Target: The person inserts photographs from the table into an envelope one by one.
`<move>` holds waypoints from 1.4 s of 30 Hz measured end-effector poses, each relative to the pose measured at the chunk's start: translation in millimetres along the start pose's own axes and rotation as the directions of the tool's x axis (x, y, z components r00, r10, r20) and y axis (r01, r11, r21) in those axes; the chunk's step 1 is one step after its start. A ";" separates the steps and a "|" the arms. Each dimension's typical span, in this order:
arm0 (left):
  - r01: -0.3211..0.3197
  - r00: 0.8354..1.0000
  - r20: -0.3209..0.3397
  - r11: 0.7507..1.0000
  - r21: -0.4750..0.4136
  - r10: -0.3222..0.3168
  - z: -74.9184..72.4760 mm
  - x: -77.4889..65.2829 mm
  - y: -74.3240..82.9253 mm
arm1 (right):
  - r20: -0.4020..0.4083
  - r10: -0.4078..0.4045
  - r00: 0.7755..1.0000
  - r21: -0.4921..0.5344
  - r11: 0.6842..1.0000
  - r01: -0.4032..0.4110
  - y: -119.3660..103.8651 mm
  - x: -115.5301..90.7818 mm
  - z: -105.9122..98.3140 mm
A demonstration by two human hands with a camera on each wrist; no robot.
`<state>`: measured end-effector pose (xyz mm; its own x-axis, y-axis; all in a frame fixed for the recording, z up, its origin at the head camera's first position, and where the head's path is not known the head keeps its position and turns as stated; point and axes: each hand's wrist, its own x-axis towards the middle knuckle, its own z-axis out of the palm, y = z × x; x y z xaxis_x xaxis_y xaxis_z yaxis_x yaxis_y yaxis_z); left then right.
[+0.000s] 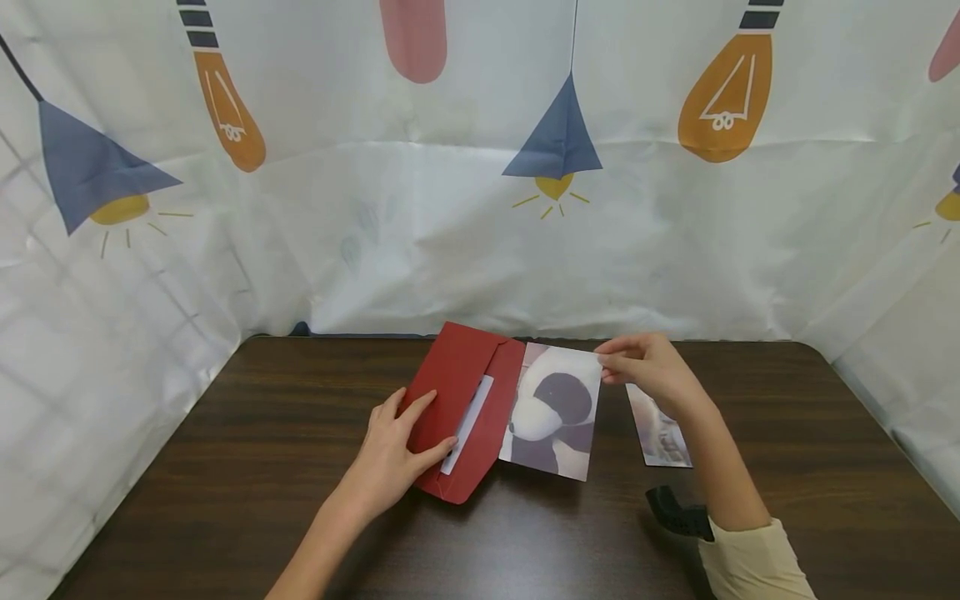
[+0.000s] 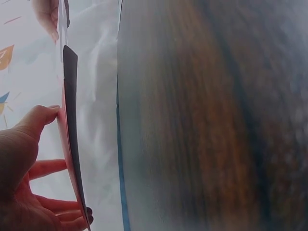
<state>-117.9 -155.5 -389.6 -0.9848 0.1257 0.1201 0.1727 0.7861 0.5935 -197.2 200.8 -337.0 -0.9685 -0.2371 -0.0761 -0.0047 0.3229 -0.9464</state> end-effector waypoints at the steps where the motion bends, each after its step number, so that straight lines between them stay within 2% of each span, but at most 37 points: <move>1: -0.002 1.000 0.001 1.000 -0.002 0.002 0.2 -0.1 0.3 | 0.000 0.000 1.000 0.001 1.000 0.000 0.0 -0.1 0.6; 18: -0.046 0.999 -0.011 0.999 -0.018 0.046 3.7 -0.9 3.0 | 0.002 0.002 1.000 0.062 0.998 -0.002 0.2 4.5 18.2; 42: -0.054 0.998 -0.012 0.998 -0.010 0.054 6.3 -1.3 4.5 | -0.021 0.021 1.000 0.110 0.994 -0.019 2.5 11.7 38.9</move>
<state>-116.0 -148.3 -392.1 -0.9738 0.1605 0.1614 0.2257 0.7719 0.5944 -198.9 163.1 -352.5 -0.9733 -0.2112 -0.0899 0.0412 0.2246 -0.9736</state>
